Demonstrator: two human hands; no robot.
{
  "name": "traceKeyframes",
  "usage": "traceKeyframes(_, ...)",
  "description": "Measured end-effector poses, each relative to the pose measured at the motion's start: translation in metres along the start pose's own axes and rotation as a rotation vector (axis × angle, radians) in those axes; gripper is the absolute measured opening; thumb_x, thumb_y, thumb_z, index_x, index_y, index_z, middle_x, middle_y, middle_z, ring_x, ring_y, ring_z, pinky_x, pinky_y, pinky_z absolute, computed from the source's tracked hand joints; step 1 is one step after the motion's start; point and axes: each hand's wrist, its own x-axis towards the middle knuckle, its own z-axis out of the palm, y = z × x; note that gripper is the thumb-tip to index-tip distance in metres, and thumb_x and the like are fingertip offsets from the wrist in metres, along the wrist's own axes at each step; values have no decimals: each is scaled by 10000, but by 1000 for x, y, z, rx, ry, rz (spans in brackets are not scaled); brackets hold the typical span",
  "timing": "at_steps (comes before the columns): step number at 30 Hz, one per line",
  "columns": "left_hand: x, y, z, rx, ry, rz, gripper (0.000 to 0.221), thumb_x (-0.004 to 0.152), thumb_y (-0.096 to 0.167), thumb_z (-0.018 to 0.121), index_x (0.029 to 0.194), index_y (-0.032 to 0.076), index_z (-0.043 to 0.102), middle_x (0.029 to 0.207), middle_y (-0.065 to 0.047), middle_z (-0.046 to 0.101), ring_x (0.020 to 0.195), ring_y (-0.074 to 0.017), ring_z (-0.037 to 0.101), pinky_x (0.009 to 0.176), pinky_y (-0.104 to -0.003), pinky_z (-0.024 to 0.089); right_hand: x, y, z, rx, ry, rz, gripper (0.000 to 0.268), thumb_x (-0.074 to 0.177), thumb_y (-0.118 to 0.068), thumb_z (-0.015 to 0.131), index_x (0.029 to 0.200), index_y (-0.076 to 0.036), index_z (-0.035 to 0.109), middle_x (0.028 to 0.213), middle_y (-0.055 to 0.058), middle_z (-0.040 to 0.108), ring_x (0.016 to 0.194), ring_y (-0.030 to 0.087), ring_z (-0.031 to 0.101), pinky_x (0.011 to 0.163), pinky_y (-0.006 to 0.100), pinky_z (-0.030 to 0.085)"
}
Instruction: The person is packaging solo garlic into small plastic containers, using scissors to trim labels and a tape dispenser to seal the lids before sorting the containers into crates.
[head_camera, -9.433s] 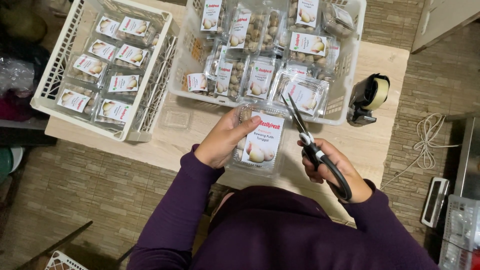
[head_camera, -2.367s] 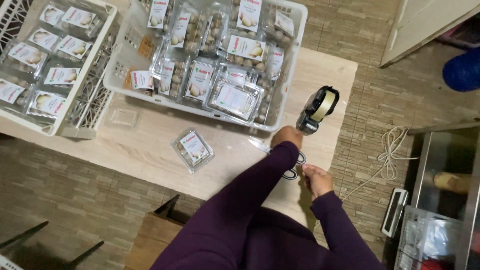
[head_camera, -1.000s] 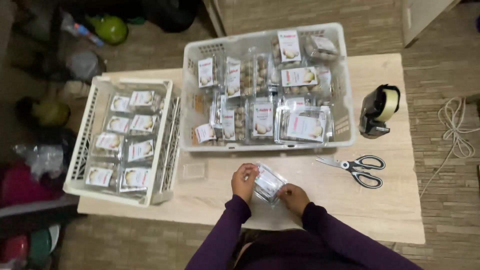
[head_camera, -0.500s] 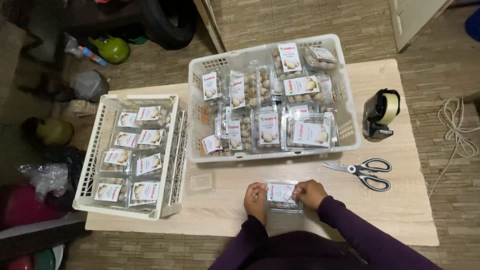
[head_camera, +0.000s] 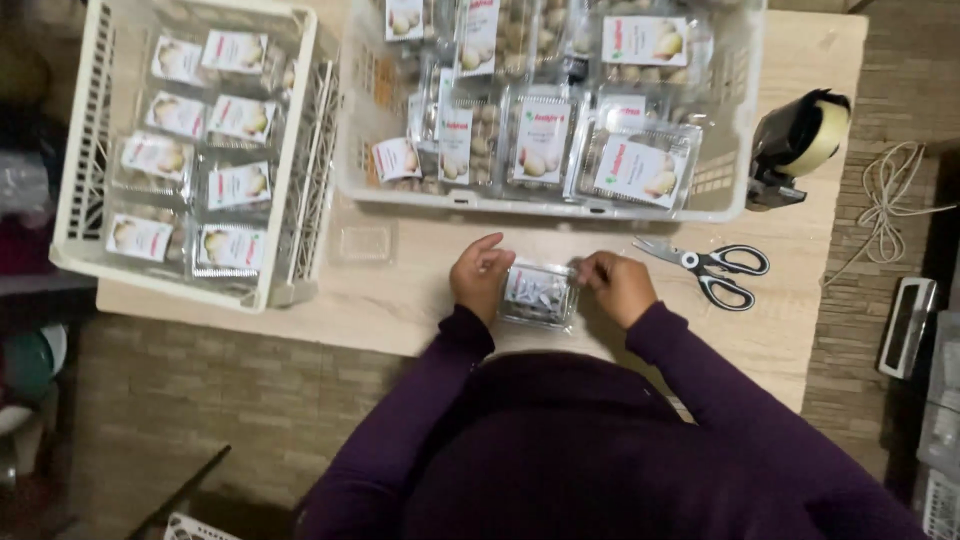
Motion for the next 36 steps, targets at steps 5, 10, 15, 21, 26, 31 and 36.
traceKeyframes(5,20,-8,8,80,-15,-56,209,862,239,816,1053,189,746,864,10,771,716,-53,620,678,-221,532,30,32,7,4,-72,73,190,868,-171,739,1042,-143,667,800,93,759,933,354,736,864,487,554)
traceKeyframes(10,18,7,3,203,-48,-115,88,914,273,742,988,240,709,853,62,766,679,-42,629,647,-218,513,47,47,10,185,-178,53,61,868,-161,685,877,-123,731,711,59,747,804,283,731,843,409,544)
traceKeyframes(15,13,30,-3,324,-3,-146,34,921,229,725,954,225,721,1046,43,734,863,-147,722,803,-317,568,60,50,21,149,-198,105,84,908,-268,733,922,-190,763,840,73,753,929,324,721,877,415,528)
traceKeyframes(21,25,7,-10,325,-110,-252,62,892,230,750,948,255,761,902,56,762,788,-104,719,718,-256,573,68,64,28,97,-200,125,99,896,-278,741,905,-185,774,826,64,763,941,321,725,891,414,530)
traceKeyframes(26,24,22,-14,465,-161,-286,92,889,247,704,944,302,753,915,112,760,895,-114,722,802,-266,557,67,54,21,113,-229,105,158,864,-145,721,1019,-122,741,890,105,772,950,304,731,916,410,528)
traceKeyframes(31,24,34,-15,505,-185,-328,86,882,252,679,918,296,744,913,130,763,918,-112,724,822,-269,556,68,53,16,206,-251,98,258,866,-74,714,1112,-17,662,918,164,765,942,294,737,943,401,511)
traceKeyframes(36,20,43,-15,557,-170,-327,124,873,247,659,950,261,755,945,96,766,970,-143,721,845,-282,547,74,67,28,139,-244,113,212,869,-147,736,1064,-84,684,896,99,782,963,272,739,934,377,509)
